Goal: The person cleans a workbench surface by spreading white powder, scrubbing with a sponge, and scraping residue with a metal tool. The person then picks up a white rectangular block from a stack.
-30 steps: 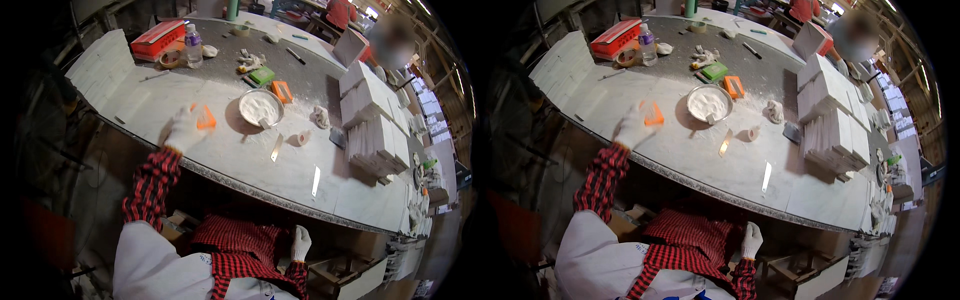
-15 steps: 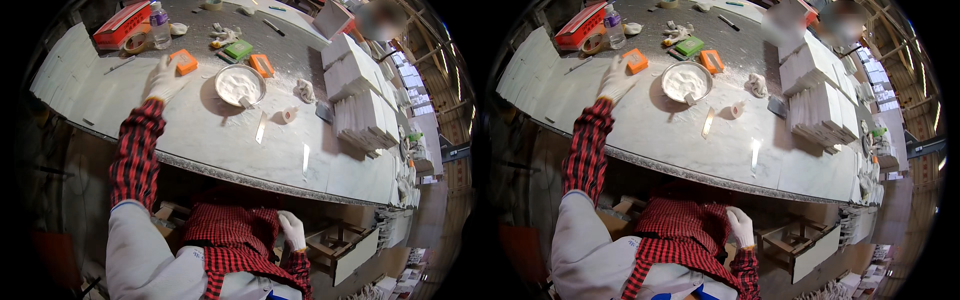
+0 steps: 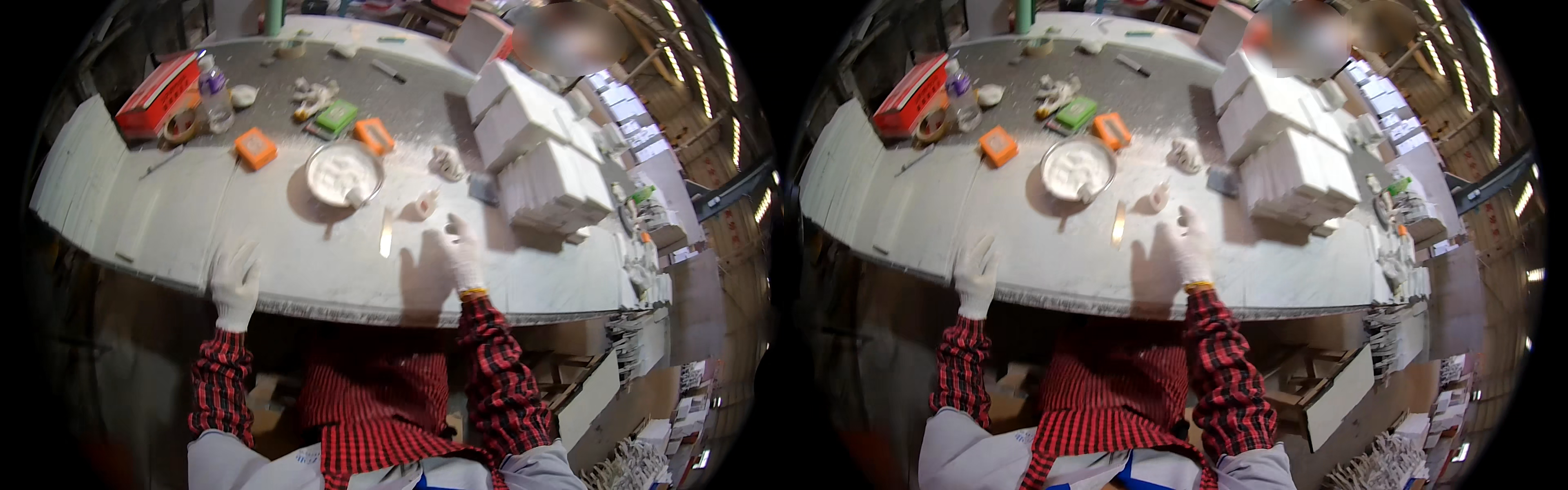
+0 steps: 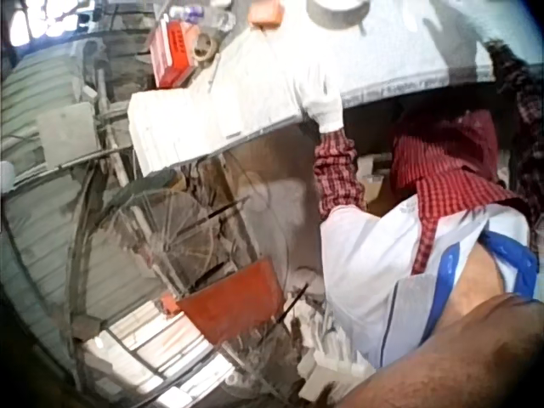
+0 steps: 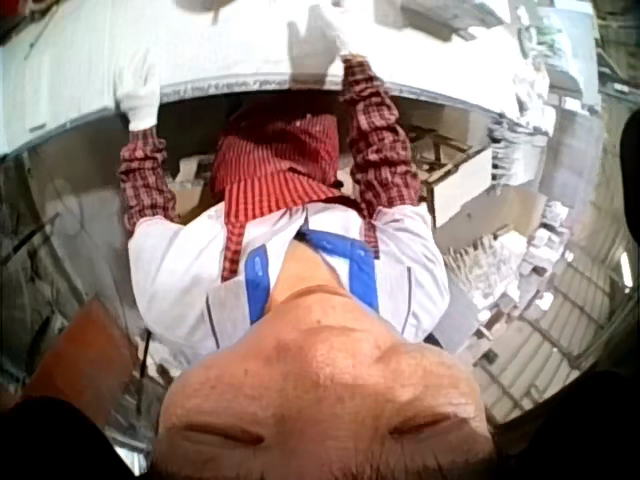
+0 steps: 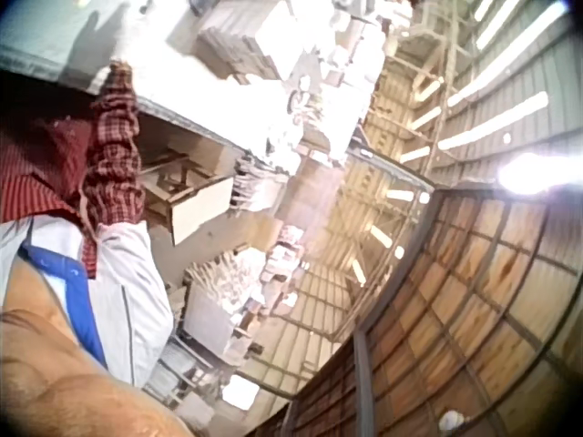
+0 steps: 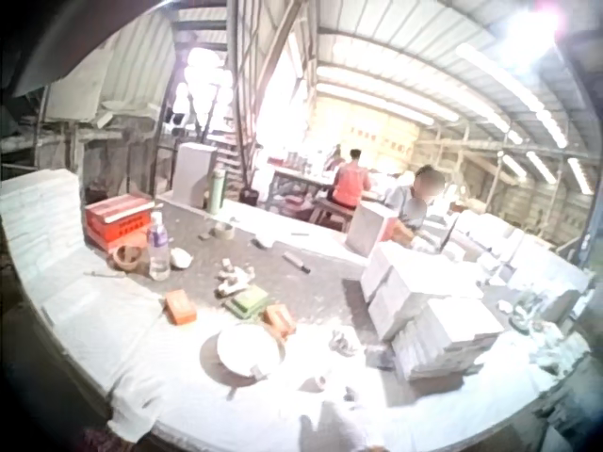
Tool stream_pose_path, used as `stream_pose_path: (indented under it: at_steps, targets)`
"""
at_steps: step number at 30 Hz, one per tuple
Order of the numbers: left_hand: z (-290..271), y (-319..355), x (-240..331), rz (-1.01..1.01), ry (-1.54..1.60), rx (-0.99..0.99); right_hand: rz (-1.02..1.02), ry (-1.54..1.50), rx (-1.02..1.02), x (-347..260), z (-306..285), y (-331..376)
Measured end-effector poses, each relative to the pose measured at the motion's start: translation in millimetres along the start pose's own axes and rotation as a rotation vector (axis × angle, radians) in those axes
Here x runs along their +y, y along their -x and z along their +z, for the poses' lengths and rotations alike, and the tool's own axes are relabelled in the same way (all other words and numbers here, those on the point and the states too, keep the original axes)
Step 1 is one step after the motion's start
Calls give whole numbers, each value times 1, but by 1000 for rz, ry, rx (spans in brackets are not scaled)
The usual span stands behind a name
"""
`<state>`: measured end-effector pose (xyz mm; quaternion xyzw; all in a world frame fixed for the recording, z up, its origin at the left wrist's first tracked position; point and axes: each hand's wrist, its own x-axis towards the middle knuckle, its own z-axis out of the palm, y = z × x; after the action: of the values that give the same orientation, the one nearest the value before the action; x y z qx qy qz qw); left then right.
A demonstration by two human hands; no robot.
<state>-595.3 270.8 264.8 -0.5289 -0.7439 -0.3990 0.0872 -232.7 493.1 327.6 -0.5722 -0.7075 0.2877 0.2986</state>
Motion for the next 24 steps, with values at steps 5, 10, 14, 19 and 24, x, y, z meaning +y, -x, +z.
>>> stream_pose_path:
  at_steps: [5, 10, 14, 19, 24]
  targets:
    - [17, 0, 8, -98, -105, 199, 0, 194, 84, 8, 24, -50]
    - [17, 8, -1, -115, -100, 199, 13, 56, 3, -3, 34, -60]
    - [19, 10, -5, -135, -72, 183, -38, -56, 86, 13, 38, -61]
    - [16, 8, -5, -90, -71, 221, -16, 105, 114, 12, 12, -77]
    - [14, 5, -1, -46, -66, 226, 29, 197, 225, 33, -2, -92]
